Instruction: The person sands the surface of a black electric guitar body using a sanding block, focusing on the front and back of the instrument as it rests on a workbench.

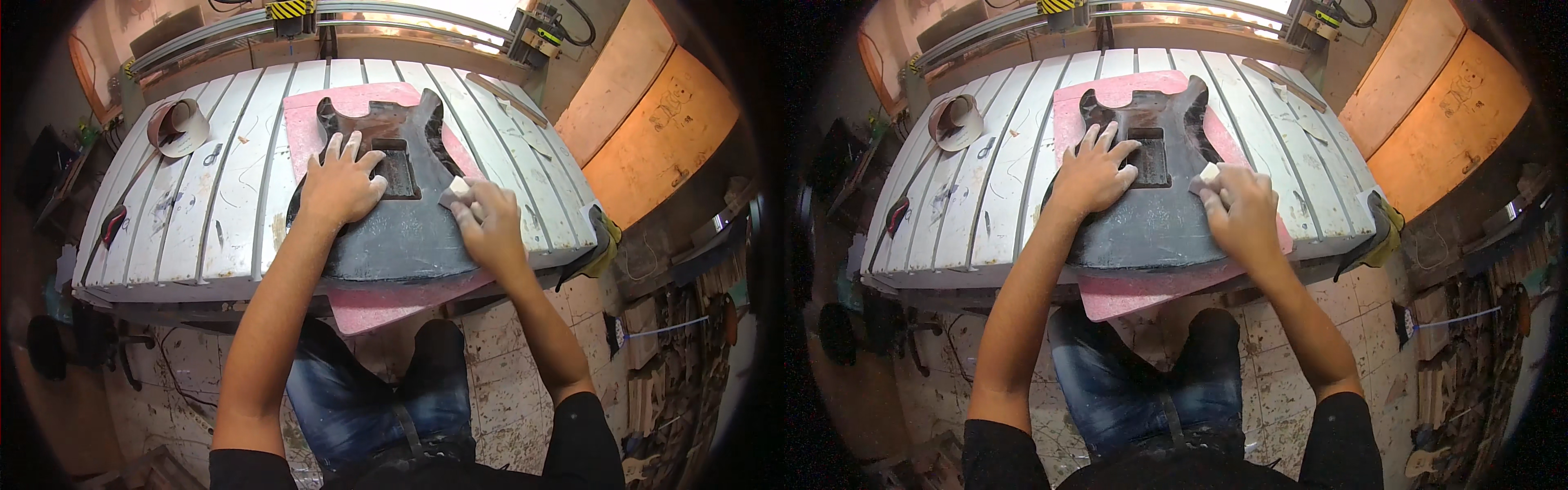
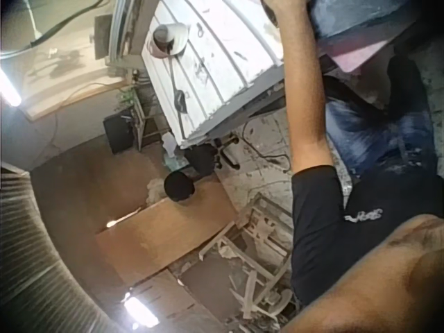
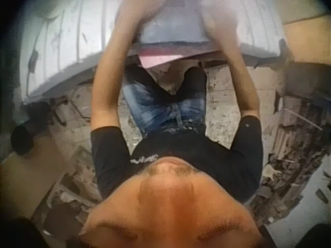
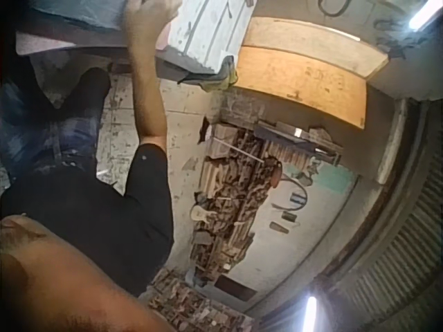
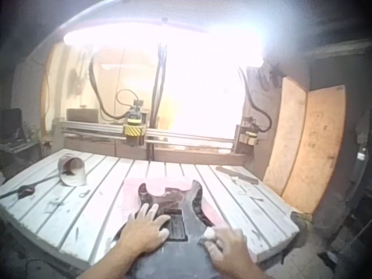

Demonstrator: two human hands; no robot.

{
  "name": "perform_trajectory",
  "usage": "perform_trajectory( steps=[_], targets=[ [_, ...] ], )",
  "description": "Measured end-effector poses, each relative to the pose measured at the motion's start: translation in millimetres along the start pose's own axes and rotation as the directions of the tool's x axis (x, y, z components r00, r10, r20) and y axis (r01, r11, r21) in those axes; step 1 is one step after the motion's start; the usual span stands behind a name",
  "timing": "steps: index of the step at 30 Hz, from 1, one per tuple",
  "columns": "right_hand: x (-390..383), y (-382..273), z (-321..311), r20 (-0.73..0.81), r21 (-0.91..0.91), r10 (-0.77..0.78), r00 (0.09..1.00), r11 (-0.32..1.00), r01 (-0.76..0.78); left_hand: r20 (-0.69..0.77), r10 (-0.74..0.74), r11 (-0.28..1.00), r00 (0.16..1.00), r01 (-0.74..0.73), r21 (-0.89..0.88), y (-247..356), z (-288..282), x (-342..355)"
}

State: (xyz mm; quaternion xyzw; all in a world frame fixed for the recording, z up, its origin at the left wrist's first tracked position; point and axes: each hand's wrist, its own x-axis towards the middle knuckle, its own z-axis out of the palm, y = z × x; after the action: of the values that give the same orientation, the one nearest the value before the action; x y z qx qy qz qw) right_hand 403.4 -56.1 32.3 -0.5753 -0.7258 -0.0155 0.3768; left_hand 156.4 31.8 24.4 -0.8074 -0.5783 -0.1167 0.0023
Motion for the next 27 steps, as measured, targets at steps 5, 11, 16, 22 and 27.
perform_trajectory(
  steps=[5, 11, 16, 22, 27],
  targets=[
    [-36, -54, -3, 0.055, 0.088, -0.303, 0.951, 0.951, 0.298, 0.029, -0.021, 1.0, 0.999, 0.021, 0.008, -10, -5, -8],
    [-31, -39, 9, 0.041, 0.065, -0.313, 0.949, 0.949, 0.31, 0.014, -0.023, 1.0, 1.0, 0.023, 0.008, -6, -3, -6],
    [4, -22, 4, 0.066, -0.018, -0.038, 0.997, 0.999, 0.039, 0.018, -0.022, 1.0, 1.0, 0.022, -0.006, -5, -5, -4],
    [-26, -48, 11, 0.049, 0.048, -0.298, 0.953, 0.954, 0.296, 0.031, -0.032, 0.999, 0.999, 0.031, 0.015, -7, -6, -7],
    [-14, -31, 10, 0.083, 0.04, -0.104, 0.991, 0.994, 0.101, 0.022, -0.013, 1.0, 1.0, 0.013, -0.004, -1, -2, -1]
  ],
)
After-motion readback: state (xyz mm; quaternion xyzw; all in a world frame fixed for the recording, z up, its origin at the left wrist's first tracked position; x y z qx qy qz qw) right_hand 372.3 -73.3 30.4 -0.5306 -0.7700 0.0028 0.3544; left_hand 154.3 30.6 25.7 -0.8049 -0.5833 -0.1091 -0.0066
